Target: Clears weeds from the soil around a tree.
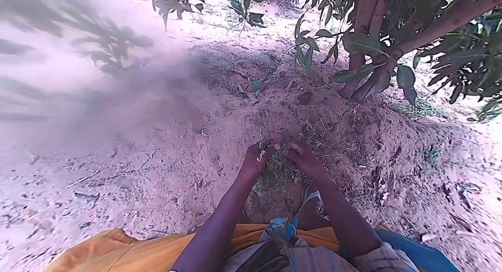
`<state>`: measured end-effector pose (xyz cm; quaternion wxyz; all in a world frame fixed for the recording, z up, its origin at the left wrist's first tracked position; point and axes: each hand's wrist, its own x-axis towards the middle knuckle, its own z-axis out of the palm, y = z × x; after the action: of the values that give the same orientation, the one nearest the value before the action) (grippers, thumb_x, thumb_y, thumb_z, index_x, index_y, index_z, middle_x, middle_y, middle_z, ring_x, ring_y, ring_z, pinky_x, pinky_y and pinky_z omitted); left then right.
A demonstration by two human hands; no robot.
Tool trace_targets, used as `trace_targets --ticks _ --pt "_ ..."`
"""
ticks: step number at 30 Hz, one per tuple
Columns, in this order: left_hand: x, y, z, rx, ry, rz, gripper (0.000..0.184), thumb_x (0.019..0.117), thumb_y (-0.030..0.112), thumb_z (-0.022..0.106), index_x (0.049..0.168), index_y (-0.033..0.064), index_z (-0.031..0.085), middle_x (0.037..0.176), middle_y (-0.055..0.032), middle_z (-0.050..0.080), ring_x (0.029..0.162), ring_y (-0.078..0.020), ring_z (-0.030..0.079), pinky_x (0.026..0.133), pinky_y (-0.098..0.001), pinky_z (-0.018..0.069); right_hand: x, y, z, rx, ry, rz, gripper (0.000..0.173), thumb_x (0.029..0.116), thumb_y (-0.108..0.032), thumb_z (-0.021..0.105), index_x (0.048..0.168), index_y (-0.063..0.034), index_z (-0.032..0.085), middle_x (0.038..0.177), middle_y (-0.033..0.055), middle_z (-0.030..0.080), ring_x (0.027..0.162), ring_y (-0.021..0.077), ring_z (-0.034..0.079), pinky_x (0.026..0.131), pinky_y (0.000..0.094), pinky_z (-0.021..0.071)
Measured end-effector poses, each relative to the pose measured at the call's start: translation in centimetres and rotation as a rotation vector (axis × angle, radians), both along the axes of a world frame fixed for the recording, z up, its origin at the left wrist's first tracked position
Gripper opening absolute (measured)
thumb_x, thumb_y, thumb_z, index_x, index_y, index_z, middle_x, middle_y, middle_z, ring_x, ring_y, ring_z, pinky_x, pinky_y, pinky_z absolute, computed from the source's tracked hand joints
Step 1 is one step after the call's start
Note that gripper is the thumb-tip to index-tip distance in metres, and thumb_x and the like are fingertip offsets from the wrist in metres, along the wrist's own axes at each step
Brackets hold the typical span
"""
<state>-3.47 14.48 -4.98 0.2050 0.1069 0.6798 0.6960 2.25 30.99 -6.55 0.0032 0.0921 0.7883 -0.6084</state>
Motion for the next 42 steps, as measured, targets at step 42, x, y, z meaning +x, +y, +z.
trace_targets --ticks 42 --pt "-1.5 0.6 -2.3 0.366 -0.585 0.217 0.034 0.1111 0.017 0.033 0.106 0.0005 0.062 0.088 -0.0097 0.072 0.063 -0.0121 0.067 0.049 -0.0235 0.0504 0.5 0.3 -0.4 -0.718 0.188 0.007 0.024 0.0976 0.004 0.042 0.107 -0.0041 0.063 0.082 0.0031 0.075 0.071 0.0125 0.073 0.07 0.0261 0.0617"
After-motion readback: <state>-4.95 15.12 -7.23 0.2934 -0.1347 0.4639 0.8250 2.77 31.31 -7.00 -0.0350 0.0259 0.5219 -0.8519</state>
